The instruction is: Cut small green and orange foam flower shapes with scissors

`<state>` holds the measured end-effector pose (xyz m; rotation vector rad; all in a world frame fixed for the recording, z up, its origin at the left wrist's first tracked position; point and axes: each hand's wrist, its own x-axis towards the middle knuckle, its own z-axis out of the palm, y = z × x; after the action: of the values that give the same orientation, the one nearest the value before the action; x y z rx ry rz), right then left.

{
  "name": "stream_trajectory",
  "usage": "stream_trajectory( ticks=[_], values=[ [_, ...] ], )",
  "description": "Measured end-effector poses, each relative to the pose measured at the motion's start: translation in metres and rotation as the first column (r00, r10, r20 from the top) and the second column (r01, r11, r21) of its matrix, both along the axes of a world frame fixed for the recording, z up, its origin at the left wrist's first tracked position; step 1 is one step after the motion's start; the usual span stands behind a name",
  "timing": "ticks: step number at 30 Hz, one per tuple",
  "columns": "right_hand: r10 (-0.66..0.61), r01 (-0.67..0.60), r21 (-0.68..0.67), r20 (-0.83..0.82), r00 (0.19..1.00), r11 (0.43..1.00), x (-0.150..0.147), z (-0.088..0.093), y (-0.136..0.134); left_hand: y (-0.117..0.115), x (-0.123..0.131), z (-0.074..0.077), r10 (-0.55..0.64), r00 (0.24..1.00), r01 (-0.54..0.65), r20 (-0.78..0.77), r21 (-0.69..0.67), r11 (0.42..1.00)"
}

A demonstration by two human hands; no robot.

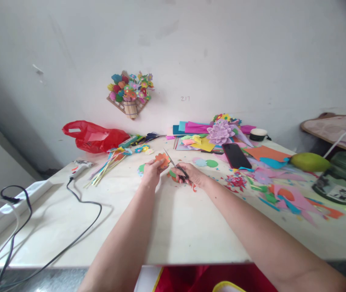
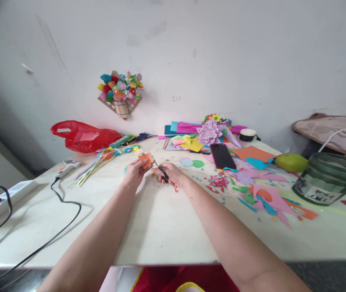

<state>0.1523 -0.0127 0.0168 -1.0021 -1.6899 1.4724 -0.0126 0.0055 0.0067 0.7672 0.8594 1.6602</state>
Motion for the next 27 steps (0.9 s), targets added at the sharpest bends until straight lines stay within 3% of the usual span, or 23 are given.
stream_trajectory(
  ticks=[27],
  values=[
    [-0.036, 0.035, 0.022, 0.037, 0.999, 0.999, -0.0023, 0.0047, -0.0046, 0.0012, 0.001, -0.0019, -0.004, 0.999, 0.003, 0.046, 0.007, 1.0]
  ],
)
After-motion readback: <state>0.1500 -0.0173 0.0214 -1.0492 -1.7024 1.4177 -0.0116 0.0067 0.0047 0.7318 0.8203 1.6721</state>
